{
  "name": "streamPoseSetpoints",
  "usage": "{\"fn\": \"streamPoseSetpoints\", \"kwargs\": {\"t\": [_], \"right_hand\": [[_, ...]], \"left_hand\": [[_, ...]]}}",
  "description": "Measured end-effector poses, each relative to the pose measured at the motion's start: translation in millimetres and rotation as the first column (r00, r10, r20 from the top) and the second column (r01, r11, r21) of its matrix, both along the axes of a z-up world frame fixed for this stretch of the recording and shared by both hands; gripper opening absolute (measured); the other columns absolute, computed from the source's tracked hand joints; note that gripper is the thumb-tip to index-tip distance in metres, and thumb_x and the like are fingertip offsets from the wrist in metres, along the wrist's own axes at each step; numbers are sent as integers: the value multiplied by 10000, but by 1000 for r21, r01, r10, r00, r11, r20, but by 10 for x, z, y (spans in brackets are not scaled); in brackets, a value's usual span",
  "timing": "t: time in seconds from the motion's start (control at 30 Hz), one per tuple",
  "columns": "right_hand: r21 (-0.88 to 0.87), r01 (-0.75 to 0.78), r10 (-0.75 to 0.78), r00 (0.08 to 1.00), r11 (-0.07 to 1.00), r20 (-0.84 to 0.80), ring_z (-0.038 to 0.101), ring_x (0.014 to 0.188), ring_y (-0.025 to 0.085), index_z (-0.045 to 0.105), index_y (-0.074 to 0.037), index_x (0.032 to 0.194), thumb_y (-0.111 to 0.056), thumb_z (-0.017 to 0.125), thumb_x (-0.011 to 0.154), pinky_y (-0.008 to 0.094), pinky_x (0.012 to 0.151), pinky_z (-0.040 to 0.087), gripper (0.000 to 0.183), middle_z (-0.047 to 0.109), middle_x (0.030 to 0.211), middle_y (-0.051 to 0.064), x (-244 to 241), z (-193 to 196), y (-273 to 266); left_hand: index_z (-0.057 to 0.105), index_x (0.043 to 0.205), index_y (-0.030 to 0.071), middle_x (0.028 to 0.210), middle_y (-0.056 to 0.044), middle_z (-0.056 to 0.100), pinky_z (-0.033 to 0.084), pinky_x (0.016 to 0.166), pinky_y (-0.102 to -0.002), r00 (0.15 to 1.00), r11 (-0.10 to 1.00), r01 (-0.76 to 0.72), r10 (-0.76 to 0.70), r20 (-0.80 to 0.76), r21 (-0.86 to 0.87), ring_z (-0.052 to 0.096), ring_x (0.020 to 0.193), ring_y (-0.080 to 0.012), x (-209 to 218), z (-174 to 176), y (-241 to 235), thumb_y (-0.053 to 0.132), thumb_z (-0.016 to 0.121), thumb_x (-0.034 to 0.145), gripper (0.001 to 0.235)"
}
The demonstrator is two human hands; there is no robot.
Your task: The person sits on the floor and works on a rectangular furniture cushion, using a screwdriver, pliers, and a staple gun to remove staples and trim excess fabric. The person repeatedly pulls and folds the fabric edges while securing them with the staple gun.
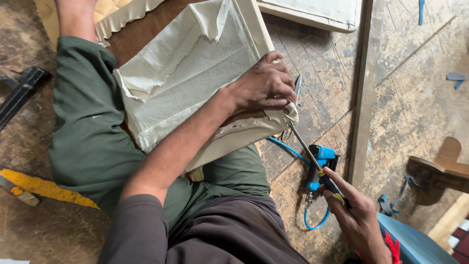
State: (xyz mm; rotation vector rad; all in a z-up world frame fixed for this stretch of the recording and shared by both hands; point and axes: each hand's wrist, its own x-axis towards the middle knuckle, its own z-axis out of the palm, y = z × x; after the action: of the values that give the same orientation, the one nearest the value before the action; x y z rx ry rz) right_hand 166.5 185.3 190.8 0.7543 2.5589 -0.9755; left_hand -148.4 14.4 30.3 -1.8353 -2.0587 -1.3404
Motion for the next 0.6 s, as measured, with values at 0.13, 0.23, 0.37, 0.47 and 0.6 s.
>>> {"fn": "streamPoseSetpoints", "kwargs": {"t": [0.13,0.23,0.37,0.47,0.6], "right_hand": [[-163,103,-102,995,981,20,556,663,83,574,-134,1482,-93,646,915,261,579,509,573,764,956,34,-106,86,-43],[-64,144,-136,985,988,107,545,647,96,585,-159,1483,-85,658,907,273,571,503,586,764,926,50,-163,195,-103],[147,-155,158,987,977,-11,673,795,62,587,-125,1439,-92,667,895,245,678,533,551,784,953,39,-223,334,-218],[134,-46,33,994,990,100,649,707,95,595,-163,1445,-89,671,884,284,604,526,571,779,908,67,-330,437,-288],[254,-95,41,977,963,210,639,606,164,602,-215,1445,-155,687,893,343,554,521,562,720,877,82,-488,560,-393]], "left_hand": [[818,953,321,847,128,747,334,1035,-407,993,996,89,-88,84,-13,578,834,-102,-72,-38,85,357,718,929,109],[828,914,306,730,131,731,348,992,-353,979,988,107,-86,182,-108,550,755,-102,-103,-3,128,319,725,902,104],[838,876,292,668,125,710,358,967,-326,966,985,129,-99,240,-115,534,692,-86,-146,64,150,346,716,860,134],[837,874,284,662,119,713,373,944,-330,977,983,107,-76,199,-150,533,708,-91,-150,69,179,363,690,874,167],[836,861,303,621,95,702,389,949,-342,987,976,66,-33,159,-209,525,670,-91,-133,-2,233,313,634,853,202]]}}
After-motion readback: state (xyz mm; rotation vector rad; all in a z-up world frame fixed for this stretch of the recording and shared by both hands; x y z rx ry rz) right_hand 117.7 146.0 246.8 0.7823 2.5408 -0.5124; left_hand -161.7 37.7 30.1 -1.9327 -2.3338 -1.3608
